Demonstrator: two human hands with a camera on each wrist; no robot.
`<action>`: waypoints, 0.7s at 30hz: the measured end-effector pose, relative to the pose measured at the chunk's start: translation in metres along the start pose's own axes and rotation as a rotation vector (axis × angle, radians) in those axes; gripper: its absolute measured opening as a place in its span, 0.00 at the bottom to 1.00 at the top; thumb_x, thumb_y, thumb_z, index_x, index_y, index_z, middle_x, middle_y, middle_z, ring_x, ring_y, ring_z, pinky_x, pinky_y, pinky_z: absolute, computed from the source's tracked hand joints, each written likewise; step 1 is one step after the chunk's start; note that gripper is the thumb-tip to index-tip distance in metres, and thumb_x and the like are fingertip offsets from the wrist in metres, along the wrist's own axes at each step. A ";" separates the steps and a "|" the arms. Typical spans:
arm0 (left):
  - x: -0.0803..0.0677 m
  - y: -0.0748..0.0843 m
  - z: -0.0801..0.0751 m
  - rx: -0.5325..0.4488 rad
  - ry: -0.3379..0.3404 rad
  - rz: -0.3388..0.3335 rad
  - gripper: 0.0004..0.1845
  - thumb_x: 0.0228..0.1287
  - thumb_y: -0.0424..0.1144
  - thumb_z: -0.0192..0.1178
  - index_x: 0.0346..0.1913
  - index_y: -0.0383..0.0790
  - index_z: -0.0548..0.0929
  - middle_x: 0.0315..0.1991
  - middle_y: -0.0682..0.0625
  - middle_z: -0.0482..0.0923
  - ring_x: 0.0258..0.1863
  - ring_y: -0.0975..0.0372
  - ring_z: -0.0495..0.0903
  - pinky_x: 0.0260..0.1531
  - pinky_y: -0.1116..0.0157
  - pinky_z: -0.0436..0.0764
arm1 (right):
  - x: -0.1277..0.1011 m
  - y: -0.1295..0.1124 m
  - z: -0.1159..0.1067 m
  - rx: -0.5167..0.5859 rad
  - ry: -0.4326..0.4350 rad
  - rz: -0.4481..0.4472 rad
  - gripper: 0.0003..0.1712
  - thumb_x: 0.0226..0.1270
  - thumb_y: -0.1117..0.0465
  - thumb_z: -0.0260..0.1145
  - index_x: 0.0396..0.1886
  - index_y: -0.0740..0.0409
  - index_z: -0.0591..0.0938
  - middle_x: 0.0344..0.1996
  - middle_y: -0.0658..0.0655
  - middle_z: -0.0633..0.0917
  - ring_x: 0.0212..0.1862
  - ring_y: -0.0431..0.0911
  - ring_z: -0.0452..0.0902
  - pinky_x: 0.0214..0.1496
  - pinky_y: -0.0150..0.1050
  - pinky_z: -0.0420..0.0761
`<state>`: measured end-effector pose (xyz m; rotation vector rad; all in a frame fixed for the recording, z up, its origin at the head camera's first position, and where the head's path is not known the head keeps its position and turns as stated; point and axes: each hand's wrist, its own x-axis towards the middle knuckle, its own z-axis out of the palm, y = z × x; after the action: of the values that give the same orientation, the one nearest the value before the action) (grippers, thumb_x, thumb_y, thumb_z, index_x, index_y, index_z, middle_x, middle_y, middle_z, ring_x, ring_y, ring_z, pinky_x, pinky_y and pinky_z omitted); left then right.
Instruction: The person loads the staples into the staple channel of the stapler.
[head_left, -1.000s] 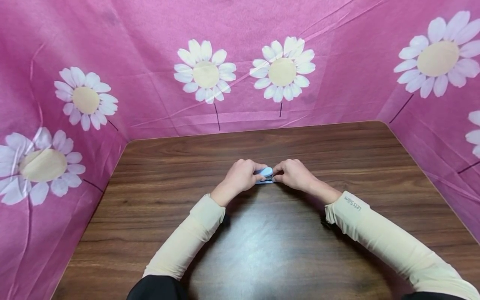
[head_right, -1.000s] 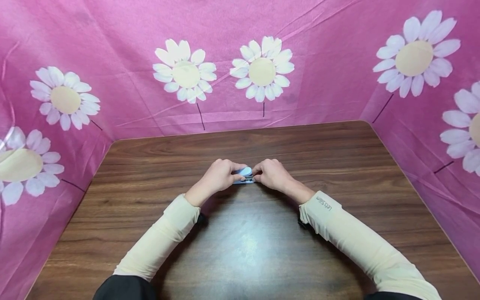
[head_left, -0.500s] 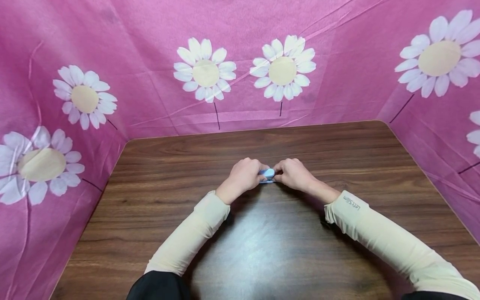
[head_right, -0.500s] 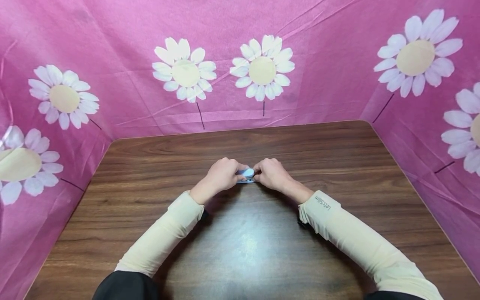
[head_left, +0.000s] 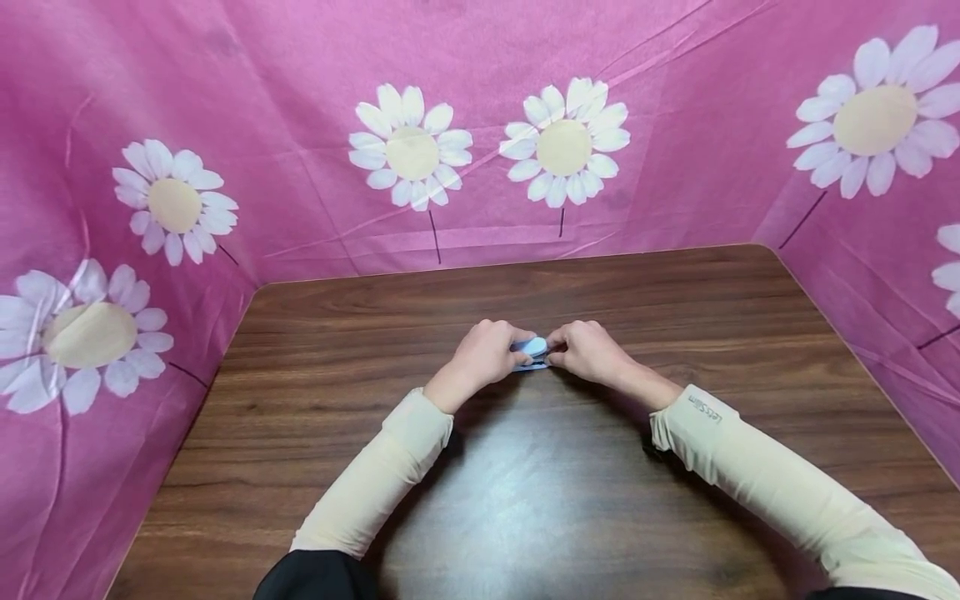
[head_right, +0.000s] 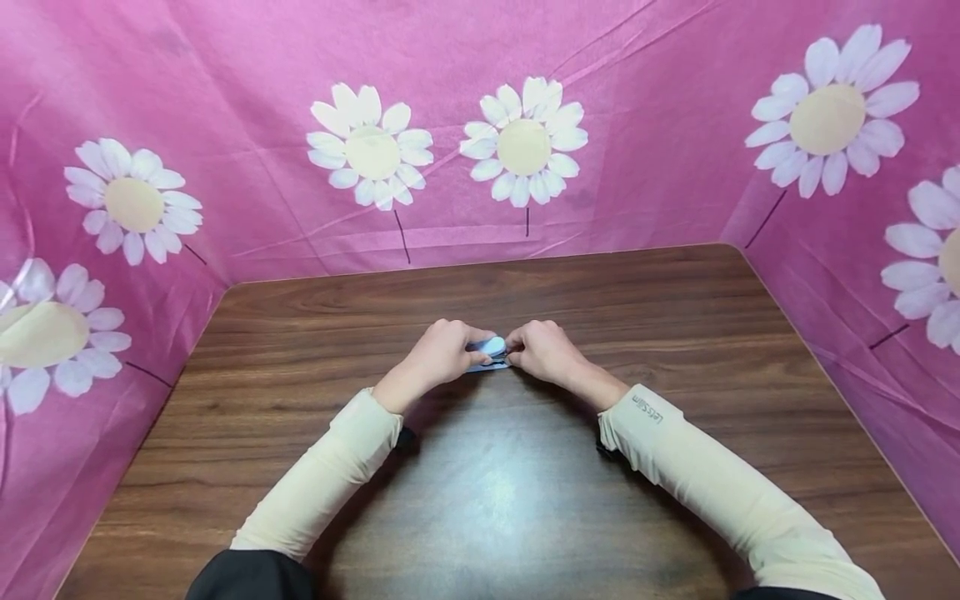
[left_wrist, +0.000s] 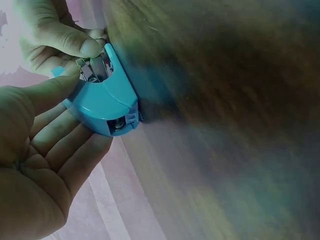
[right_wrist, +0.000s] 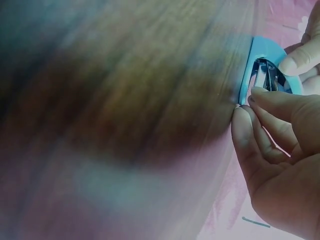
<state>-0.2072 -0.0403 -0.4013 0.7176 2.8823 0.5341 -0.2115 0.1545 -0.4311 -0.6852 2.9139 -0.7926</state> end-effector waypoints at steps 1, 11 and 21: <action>0.000 -0.001 0.000 -0.013 0.008 0.003 0.19 0.59 0.47 0.69 0.55 0.55 0.85 0.46 0.56 0.88 0.39 0.62 0.83 0.41 0.63 0.81 | 0.000 0.000 0.000 0.006 0.000 0.005 0.06 0.56 0.58 0.73 0.34 0.48 0.90 0.31 0.46 0.90 0.34 0.40 0.81 0.43 0.45 0.80; -0.001 -0.006 0.003 -0.087 0.052 0.014 0.19 0.58 0.47 0.70 0.54 0.54 0.86 0.44 0.57 0.88 0.38 0.64 0.82 0.43 0.64 0.80 | 0.000 0.004 0.000 0.010 0.003 0.003 0.06 0.56 0.58 0.72 0.34 0.46 0.90 0.29 0.44 0.89 0.30 0.39 0.78 0.40 0.43 0.79; -0.010 -0.012 0.005 -0.074 0.075 -0.030 0.31 0.60 0.54 0.67 0.66 0.51 0.76 0.55 0.51 0.84 0.48 0.57 0.82 0.51 0.57 0.79 | -0.005 0.006 0.000 -0.016 0.009 -0.020 0.06 0.56 0.60 0.72 0.34 0.48 0.89 0.26 0.43 0.88 0.30 0.39 0.77 0.40 0.44 0.78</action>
<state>-0.2026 -0.0537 -0.4102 0.6566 2.9188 0.6735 -0.2095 0.1608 -0.4344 -0.7151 2.9290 -0.7763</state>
